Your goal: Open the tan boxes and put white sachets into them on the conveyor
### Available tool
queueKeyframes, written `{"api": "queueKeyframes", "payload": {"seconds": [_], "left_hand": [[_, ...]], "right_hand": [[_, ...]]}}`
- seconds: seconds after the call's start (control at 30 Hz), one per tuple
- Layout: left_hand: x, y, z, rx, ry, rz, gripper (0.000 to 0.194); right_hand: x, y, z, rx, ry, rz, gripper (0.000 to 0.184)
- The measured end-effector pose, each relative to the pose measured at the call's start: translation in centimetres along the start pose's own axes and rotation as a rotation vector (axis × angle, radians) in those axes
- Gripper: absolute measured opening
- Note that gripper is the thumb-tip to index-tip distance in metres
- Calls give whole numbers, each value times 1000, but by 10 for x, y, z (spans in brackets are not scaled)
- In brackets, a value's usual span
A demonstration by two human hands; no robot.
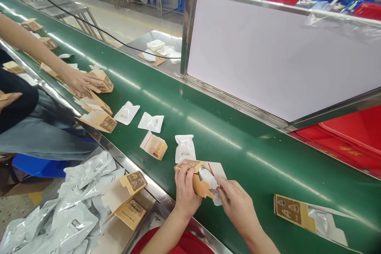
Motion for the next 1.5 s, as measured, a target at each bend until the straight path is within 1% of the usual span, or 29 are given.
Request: {"api": "queueKeyframes", "payload": {"seconds": [0.17, 0.23, 0.27, 0.33, 0.4, 0.43, 0.5, 0.57, 0.67, 0.73, 0.8, 0.83, 0.9, 0.93, 0.97, 1.0, 1.03, 1.07, 1.1, 1.13, 1.17, 1.2, 1.23, 1.3, 1.33, 1.4, 1.43, 1.47, 1.5], "left_hand": [[5, -10, -10, 54, -77, 146, 55], [6, -15, -13, 45, -108, 186, 54], [6, -16, -14, 30, -115, 188, 53], [4, -17, -12, 4, -98, 173, 51], [2, -16, -9, 12, -61, 162, 51], [1, -17, -9, 36, -51, 160, 51], [4, -20, -14, 132, -77, 178, 51], [9, -27, -24, 242, -121, 233, 50], [17, -35, -34, 333, -104, 319, 53], [22, -36, -32, 354, -39, 410, 65], [27, -26, -16, 337, 125, 439, 68], [29, -16, -1, 298, 259, 387, 62], [36, 13, 34, 179, 545, 141, 45], [40, 28, 49, 124, 656, 2, 44], [43, 39, 62, 86, 730, -108, 52], [43, 45, 72, 71, 770, -172, 64], [41, 46, 79, 78, 792, -194, 78], [38, 43, 84, 98, 801, -188, 89], [33, 37, 87, 122, 800, -172, 97], [27, 30, 88, 144, 789, -162, 102], [22, 23, 88, 165, 773, -163, 103], [17, 16, 88, 189, 761, -173, 101], [13, 11, 88, 212, 757, -185, 95], [10, 4, 87, 257, 764, -184, 80], [9, 3, 86, 276, 764, -175, 74], [9, 6, 81, 309, 722, -144, 68], [9, 9, 78, 324, 687, -128, 67], [10, 12, 75, 344, 655, -107, 68], [10, 14, 72, 364, 633, -82, 67]], "right_hand": [[3, 1, 0, 121, 137, 221, 41], [4, -3, 0, 133, 72, 294, 42], [5, -4, -2, 87, -8, 317, 41], [12, -7, -7, -147, -211, 363, 39], [21, -11, -7, -485, -335, 438, 42], [25, -12, -5, -616, -347, 476, 45], [28, -12, 3, -725, -294, 512, 61], [23, -12, 10, -699, -227, 467, 73], [13, -13, 13, -622, -125, 395, 58], [15, -14, -1, -481, -112, 392, 45], [27, -13, -32, -270, -178, 352, 38], [36, -10, -53, -162, -232, 309, 38], [59, -5, -93, -7, -291, 235, 36], [69, -3, -110, 26, -274, 227, 33], [77, 0, -122, 45, -243, 223, 31], [82, 5, -131, 67, -215, 209, 29], [83, 13, -136, 108, -210, 166, 28], [79, 23, -138, 173, -253, 78, 27], [72, 35, -135, 246, -326, -56, 27], [62, 44, -126, 296, -408, -201, 28], [49, 46, -112, 302, -460, -309, 26], [34, 41, -95, 271, -478, -387, 24], [15, 25, -76, 180, -444, -368, 23], [-18, -22, -37, 65, -308, -216, 34], [-29, -46, -25, 37, -296, -176, 39], [-39, -86, -17, -24, -308, -134, 38], [-40, -99, -21, -65, -327, -128, 35], [-39, -105, -29, -113, -347, -126, 33], [-38, -105, -40, -165, -368, -129, 32]]}}
Point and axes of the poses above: each hand's wrist, its own x-axis away from the middle knuckle, its own y-axis out of the back of the hand, z = x × y, the point moved 5 cm from there along -x, towards the middle knuckle, and after that the axes turned 11 degrees about x, right-handed, at the moved point
